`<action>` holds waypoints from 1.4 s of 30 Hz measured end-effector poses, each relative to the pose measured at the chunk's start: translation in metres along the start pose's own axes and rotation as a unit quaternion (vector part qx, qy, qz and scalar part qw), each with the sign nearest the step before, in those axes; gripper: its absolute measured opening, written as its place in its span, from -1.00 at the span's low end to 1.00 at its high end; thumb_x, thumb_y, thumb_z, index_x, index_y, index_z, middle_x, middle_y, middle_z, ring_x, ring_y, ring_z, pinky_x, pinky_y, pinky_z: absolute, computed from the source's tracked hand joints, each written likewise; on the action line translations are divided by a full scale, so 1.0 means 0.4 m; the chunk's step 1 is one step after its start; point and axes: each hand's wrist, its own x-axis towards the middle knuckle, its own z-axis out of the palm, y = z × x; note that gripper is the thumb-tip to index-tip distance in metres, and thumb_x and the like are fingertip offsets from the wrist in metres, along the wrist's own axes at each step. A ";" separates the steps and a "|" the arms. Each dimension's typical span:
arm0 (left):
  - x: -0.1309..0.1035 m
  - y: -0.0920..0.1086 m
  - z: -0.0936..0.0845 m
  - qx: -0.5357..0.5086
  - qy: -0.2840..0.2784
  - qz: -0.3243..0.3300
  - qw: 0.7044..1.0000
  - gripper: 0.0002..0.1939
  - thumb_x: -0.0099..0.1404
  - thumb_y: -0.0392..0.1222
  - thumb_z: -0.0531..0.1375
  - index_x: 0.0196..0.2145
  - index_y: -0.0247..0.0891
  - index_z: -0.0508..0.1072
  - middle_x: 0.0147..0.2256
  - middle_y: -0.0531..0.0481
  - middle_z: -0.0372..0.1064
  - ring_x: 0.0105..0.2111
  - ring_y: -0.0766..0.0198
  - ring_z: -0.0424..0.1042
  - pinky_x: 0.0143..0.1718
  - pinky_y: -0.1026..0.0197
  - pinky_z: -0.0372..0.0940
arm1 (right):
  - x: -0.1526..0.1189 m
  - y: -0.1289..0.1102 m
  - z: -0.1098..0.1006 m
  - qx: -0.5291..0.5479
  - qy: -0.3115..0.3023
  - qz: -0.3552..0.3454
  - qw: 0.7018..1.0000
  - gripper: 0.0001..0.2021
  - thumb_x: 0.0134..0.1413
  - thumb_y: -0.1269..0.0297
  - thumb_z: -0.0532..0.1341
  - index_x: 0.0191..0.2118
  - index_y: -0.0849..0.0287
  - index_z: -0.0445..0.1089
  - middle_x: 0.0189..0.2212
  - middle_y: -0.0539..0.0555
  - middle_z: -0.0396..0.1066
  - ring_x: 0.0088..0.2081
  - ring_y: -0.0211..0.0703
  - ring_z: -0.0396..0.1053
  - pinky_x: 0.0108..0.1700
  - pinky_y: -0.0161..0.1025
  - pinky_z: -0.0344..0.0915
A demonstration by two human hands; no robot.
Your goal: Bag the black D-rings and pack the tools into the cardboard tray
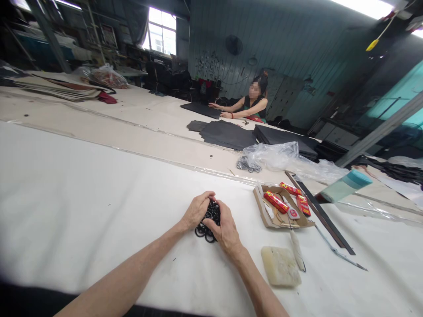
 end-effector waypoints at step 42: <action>-0.034 0.027 0.042 -0.191 0.051 -0.125 0.972 -0.61 0.28 0.07 0.00 -0.29 -0.31 0.43 -0.22 -0.12 0.45 -0.13 0.15 0.38 0.04 0.12 0.20 | -0.003 -0.016 0.017 -0.099 -0.017 -0.089 0.991 -0.64 -0.04 0.32 0.20 -0.05 0.09 0.27 -0.02 0.12 0.28 -0.01 0.00 0.23 0.05 -0.02 0.24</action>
